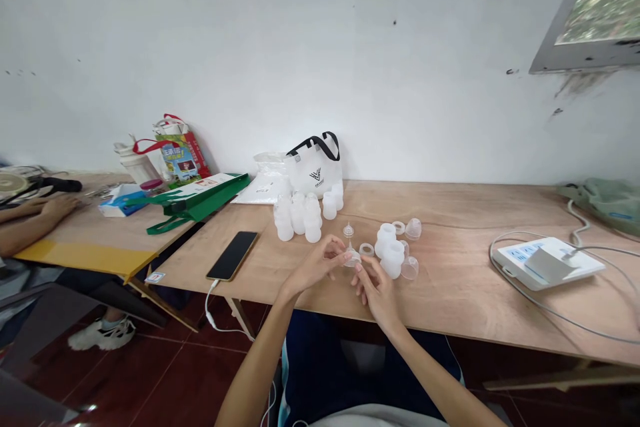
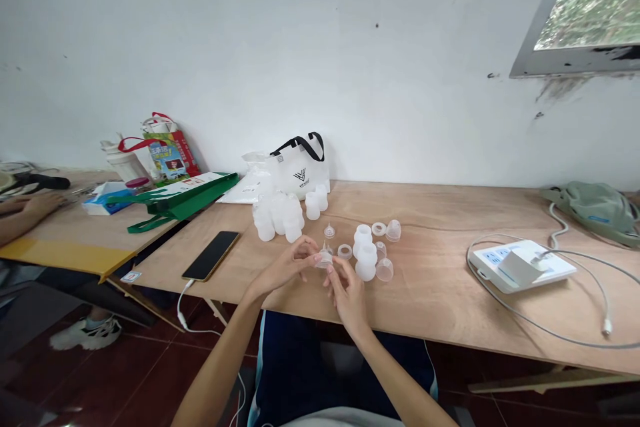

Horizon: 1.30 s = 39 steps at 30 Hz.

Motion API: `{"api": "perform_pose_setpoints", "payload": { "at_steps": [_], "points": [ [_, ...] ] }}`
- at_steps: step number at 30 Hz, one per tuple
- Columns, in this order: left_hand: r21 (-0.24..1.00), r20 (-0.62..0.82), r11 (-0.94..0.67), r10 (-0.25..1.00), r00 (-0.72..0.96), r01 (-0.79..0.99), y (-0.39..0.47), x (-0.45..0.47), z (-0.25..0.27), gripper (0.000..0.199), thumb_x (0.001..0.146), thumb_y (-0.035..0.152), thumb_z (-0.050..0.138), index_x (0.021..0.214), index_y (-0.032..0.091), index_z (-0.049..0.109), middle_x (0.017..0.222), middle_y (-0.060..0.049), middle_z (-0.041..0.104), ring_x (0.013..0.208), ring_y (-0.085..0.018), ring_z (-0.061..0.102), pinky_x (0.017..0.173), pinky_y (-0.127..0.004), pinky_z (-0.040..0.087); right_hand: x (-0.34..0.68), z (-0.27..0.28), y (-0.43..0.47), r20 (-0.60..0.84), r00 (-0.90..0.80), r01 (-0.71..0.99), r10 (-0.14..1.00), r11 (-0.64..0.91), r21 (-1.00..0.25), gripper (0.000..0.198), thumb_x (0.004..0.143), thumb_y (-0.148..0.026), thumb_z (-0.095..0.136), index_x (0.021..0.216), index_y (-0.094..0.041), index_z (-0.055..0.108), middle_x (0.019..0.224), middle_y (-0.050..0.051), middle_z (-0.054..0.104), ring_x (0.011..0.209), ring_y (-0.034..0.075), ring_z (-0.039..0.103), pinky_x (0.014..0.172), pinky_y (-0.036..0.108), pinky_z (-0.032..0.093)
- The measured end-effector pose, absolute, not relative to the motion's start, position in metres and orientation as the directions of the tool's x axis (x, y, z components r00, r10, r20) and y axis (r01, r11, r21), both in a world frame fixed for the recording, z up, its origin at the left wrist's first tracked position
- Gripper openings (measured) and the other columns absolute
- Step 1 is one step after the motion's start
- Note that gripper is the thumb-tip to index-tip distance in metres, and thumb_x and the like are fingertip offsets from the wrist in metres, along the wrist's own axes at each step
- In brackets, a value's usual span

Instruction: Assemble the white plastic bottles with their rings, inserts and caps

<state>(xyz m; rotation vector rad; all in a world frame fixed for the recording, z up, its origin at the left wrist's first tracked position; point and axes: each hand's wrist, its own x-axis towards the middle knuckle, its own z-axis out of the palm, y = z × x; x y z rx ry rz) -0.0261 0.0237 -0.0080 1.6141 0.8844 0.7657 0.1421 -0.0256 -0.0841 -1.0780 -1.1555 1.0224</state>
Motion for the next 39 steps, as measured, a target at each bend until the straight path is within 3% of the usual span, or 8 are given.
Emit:
{"api": "perform_pose_setpoints", "payload": {
  "at_steps": [7, 12, 15, 19, 23, 27, 33, 39],
  "points": [
    [0.976, 0.101, -0.180, 0.875, 0.474, 0.123, 0.028, -0.043, -0.004, 0.057, 0.080, 0.044, 0.082, 0.128, 0.022, 0.059, 0.125, -0.011, 0.064, 0.111, -0.026, 0.064, 0.085, -0.038, 0.059, 0.153, -0.057, -0.038, 0.284, 0.041, 0.162, 0.958, 0.274, -0.948, 0.054, 0.099, -0.053, 0.057, 0.149, -0.031, 0.050, 0.081, 0.001, 0.069, 0.060, 0.017, 0.058, 0.058, 0.031, 0.049],
    [0.873, 0.164, -0.334, 0.887, 0.433, 0.355, 0.040, -0.041, -0.034, 0.045, 0.088, 0.040, 0.072, 0.130, 0.023, 0.064, 0.129, -0.009, 0.065, 0.112, -0.026, 0.064, 0.097, -0.041, 0.052, 0.193, -0.025, -0.037, 0.477, 0.218, 0.451, 0.852, 0.346, -0.823, 0.036, 0.098, -0.052, 0.057, 0.123, -0.028, 0.066, 0.095, 0.006, 0.071, 0.068, 0.020, 0.060, 0.060, 0.033, 0.047],
    [0.803, 0.169, -0.401, 0.863, 0.476, 0.441, 0.041, -0.032, -0.050, 0.036, 0.089, 0.033, 0.068, 0.123, 0.024, 0.066, 0.122, -0.007, 0.067, 0.108, -0.025, 0.064, 0.098, -0.040, 0.049, 0.223, -0.015, -0.030, 0.590, 0.220, 0.647, 0.777, 0.336, -0.684, 0.035, 0.099, -0.054, 0.052, 0.117, -0.028, 0.068, 0.101, 0.009, 0.070, 0.082, 0.024, 0.062, 0.068, 0.037, 0.050],
    [0.718, 0.144, -0.446, 0.846, 0.513, 0.534, 0.035, -0.019, -0.055, 0.022, 0.085, 0.027, 0.068, 0.107, 0.023, 0.065, 0.110, -0.004, 0.069, 0.098, -0.025, 0.063, 0.090, -0.038, 0.048, 0.253, -0.025, -0.020, 0.630, 0.017, 0.878, 0.777, 0.289, -0.380, 0.046, 0.096, -0.062, 0.054, 0.124, -0.026, 0.063, 0.129, 0.013, 0.065, 0.119, 0.034, 0.058, 0.094, 0.048, 0.049],
    [0.719, 0.121, -0.438, 0.843, 0.523, 0.540, 0.031, -0.013, -0.049, 0.025, 0.085, 0.027, 0.067, 0.110, 0.023, 0.063, 0.105, -0.003, 0.070, 0.094, -0.024, 0.063, 0.089, -0.038, 0.048, 0.259, -0.045, -0.012, 0.594, -0.028, 0.964, 0.804, 0.179, -0.197, 0.048, 0.090, -0.063, 0.062, 0.115, -0.022, 0.066, 0.136, 0.018, 0.060, 0.125, 0.040, 0.055, 0.093, 0.053, 0.047],
    [0.817, 0.169, -0.386, 0.871, 0.461, 0.429, 0.030, -0.014, -0.035, 0.037, 0.089, 0.034, 0.070, 0.124, 0.024, 0.063, 0.120, -0.007, 0.069, 0.108, -0.026, 0.063, 0.094, -0.038, 0.049, 0.253, -0.045, -0.011, 0.525, -0.094, 0.941, 0.846, 0.248, -0.231, 0.034, 0.084, -0.054, 0.069, 0.098, -0.024, 0.063, 0.133, 0.013, 0.063, 0.120, 0.038, 0.059, 0.091, 0.051, 0.047],
    [0.954, 0.247, -0.283, 0.929, 0.277, 0.098, 0.017, -0.018, 0.003, 0.042, 0.084, 0.042, 0.078, 0.118, 0.022, 0.065, 0.124, -0.008, 0.068, 0.106, -0.023, 0.066, 0.093, -0.037, 0.053, 0.246, -0.020, -0.023, 0.456, -0.009, 0.733, 0.890, 0.316, -0.602, 0.033, 0.084, -0.046, 0.068, 0.106, -0.026, 0.054, 0.107, 0.006, 0.072, 0.093, 0.027, 0.069, 0.074, 0.037, 0.051],
    [0.959, 0.271, -0.284, 0.895, 0.354, -0.016, 0.003, -0.009, 0.011, 0.042, 0.085, 0.040, 0.080, 0.121, 0.023, 0.066, 0.128, -0.008, 0.067, 0.110, -0.023, 0.064, 0.098, -0.037, 0.052, 0.229, -0.018, -0.031, 0.672, -0.145, 0.764, 0.727, 0.514, -0.390, 0.031, 0.092, -0.039, 0.069, 0.119, -0.027, 0.059, 0.115, 0.007, 0.071, 0.098, 0.028, 0.070, 0.077, 0.037, 0.056]
  ]
}}
